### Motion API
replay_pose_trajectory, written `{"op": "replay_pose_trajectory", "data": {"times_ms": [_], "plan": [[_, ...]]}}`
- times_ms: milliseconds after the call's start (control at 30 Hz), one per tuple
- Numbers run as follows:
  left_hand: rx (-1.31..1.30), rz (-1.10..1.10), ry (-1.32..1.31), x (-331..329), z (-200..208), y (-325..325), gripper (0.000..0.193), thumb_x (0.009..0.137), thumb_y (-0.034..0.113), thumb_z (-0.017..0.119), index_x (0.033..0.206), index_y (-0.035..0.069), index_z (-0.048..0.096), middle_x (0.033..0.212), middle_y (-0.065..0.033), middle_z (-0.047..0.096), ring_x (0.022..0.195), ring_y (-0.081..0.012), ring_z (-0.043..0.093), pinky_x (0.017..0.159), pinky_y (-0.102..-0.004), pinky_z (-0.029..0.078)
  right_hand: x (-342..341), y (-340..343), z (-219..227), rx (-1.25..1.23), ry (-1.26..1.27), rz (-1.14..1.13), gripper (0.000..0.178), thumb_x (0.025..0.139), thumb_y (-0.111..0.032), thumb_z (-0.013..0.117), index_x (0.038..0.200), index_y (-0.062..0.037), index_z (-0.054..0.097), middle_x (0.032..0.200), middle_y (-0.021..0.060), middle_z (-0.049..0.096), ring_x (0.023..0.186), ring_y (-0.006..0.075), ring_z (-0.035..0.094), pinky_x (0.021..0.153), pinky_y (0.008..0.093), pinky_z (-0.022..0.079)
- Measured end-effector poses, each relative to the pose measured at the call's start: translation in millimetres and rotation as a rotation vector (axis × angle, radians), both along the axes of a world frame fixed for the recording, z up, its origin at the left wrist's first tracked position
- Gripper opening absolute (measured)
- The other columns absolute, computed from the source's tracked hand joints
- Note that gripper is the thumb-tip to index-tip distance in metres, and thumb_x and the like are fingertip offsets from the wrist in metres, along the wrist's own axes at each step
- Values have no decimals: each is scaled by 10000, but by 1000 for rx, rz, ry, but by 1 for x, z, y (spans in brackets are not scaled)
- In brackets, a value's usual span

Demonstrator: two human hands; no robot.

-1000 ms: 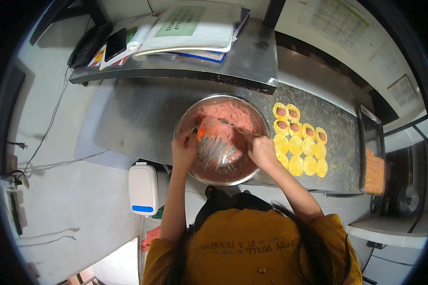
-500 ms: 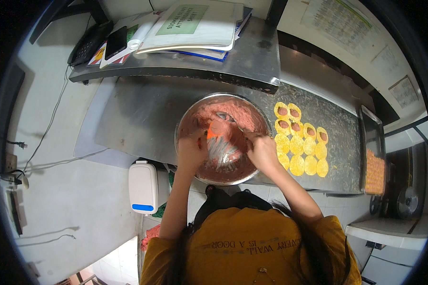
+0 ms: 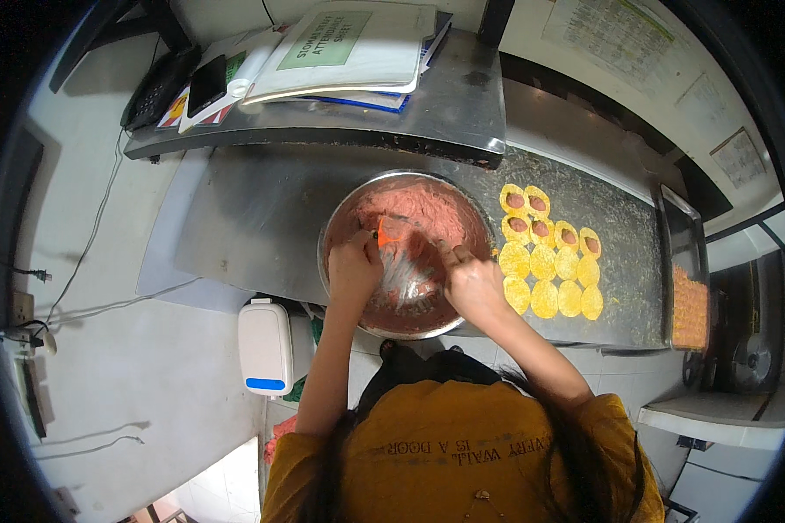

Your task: The person scoops a pink filling from a metal bowl using a spatula and spoon, places it into yellow dough cups, and arranges the filled cups on a metal tray. The person repeats this process continuously, filling multiple dough cups and organizing them in rows.

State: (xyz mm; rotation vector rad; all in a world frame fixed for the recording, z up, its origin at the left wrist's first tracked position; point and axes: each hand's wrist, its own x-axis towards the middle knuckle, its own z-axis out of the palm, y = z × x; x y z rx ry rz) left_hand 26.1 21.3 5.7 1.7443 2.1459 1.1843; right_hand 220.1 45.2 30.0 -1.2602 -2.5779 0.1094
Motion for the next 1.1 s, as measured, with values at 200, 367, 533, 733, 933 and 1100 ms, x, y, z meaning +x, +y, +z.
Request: {"op": "replay_pose_trajectory", "data": {"times_ms": [200,367,533,733,933,1100], "plan": [[1,-63,23,-3,4,-8,99,772,72,516,699,24,561,629,-200,569,559,-365,571,506,-433,453,11,17,19,69,-107,143,467,635,-78,565,1100,-30,577,833,140,615,562,275,608,510,376,493],[-44,-151,268,3,10,-5,70,784,116,522,777,47,517,671,-176,593,554,-349,585,511,-448,479,21,32,-27,-96,286,141,366,692,-70,596,1054,-11,604,553,106,532,461,210,554,444,326,436],[-180,-100,395,15,5,-13,77,787,133,527,809,61,511,633,-161,599,543,-335,592,504,-446,489,46,40,4,-1647,1091,-262,216,820,-27,538,1012,49,603,507,-35,404,389,40,251,362,207,178],[30,-80,48,32,-13,-4,117,779,115,533,830,38,606,600,-184,569,530,-341,580,508,-424,448,62,21,-30,-1076,968,-195,179,793,-40,566,939,1,662,659,60,608,538,102,493,512,249,396],[5,103,-106,16,20,5,152,796,100,516,834,-13,610,688,-216,574,596,-330,575,541,-373,433,118,9,-7,-643,735,-422,201,779,-92,563,948,-56,666,775,155,654,688,186,602,687,298,456],[-43,94,-55,20,6,-4,167,798,97,514,852,-28,612,692,-213,581,599,-304,589,550,-362,434,162,-8,24,141,489,-589,292,738,10,577,1027,-4,619,736,141,642,558,215,597,532,298,460]]}}
